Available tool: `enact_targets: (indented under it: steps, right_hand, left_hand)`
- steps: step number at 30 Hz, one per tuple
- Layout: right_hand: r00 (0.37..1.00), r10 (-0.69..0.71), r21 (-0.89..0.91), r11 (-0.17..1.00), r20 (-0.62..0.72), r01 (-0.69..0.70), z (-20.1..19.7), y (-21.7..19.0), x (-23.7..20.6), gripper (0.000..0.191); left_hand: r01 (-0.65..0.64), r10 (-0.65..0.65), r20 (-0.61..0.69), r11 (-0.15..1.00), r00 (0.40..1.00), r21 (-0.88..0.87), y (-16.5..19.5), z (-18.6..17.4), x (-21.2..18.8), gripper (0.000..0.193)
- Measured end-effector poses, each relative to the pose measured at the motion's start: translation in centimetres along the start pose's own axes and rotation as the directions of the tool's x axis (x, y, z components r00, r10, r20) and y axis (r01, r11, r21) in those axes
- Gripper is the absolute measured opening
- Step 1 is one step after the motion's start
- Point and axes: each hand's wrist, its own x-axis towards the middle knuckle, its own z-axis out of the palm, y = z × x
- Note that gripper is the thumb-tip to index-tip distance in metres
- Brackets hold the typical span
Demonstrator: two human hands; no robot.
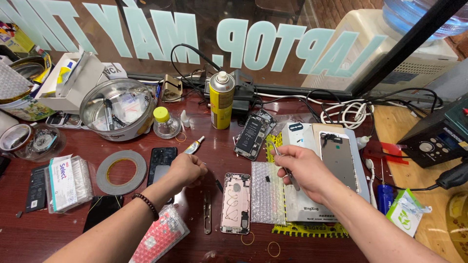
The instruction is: The person disassembles a white smartphone at a repair workbench. They pry components from the phone body, separate the frame and screen, use a brush and tweezers on internal parts, then hold up the reassembled phone and press its screen.
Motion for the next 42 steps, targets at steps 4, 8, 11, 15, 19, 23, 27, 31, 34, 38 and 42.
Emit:
enact_targets:
  steps: [4,8,11,15,19,23,27,31,34,38,42]
  right_hand:
    - [0.999,-0.032,0.018,0.999,-0.013,0.032,-0.9,-1.9,0.6,0.026]
    - [1.0,-0.006,0.009,1.0,-0.031,0.007,-3.5,-3.2,1.6,0.026]
    - [1.0,0.002,-0.012,1.0,-0.005,-0.002,-5.5,-0.9,2.1,0.027]
    - [0.999,-0.007,-0.058,0.998,0.046,0.01,-5.5,0.6,2.7,0.027]
    - [0.992,-0.018,-0.067,0.997,0.127,0.027,-2.5,2.3,1.4,0.027]
    - [0.979,-0.02,-0.055,0.998,0.201,0.031,1.2,2.4,-0.2,0.027]
    - [0.97,-0.023,-0.066,0.997,0.244,0.04,4.3,0.6,-1.6,0.027]
    - [0.974,-0.021,-0.074,0.996,0.225,0.039,5.1,-0.1,-3.2,0.024]
    - [0.985,-0.007,-0.07,0.997,0.173,0.019,3.8,1.0,-4.3,0.023]
    - [0.992,-0.011,-0.039,0.999,0.127,0.016,-0.1,3.0,-5.3,0.025]
    - [1.0,0.001,-0.009,1.0,-0.027,-0.001,-3.8,3.0,-6.9,0.021]
  left_hand:
    - [-0.023,0.024,0.035,0.999,0.999,-0.046,2.2,1.5,0.7,0.01]
    - [-0.046,0.052,0.107,0.997,0.993,-0.057,6.4,4.6,0.7,0.011]
    - [-0.095,0.107,0.133,0.991,0.985,-0.091,6.4,7.8,0.6,0.012]
    - [-0.101,0.111,0.095,0.989,0.989,-0.109,4.0,7.1,0.8,0.009]
    - [-0.084,0.079,-0.044,0.984,0.996,-0.154,-1.8,3.5,-0.7,0.005]
    - [-0.103,0.079,-0.088,0.946,0.993,-0.308,-6.1,0.2,-3.4,0.006]
    - [-0.031,-0.006,-0.154,0.971,0.988,-0.238,-7.6,-2.2,-6.4,0.005]
    - [0.002,-0.035,-0.193,0.986,0.981,-0.166,-7.9,-2.8,-7.9,0.01]
    - [0.014,-0.026,-0.204,0.998,0.979,-0.06,-7.6,-1.1,-7.2,0.016]
    - [-0.027,0.018,-0.083,0.993,0.996,-0.115,-4.6,3.5,-3.3,0.018]
    - [-0.072,0.071,-0.021,0.994,0.997,-0.083,0.1,8.8,1.2,0.026]
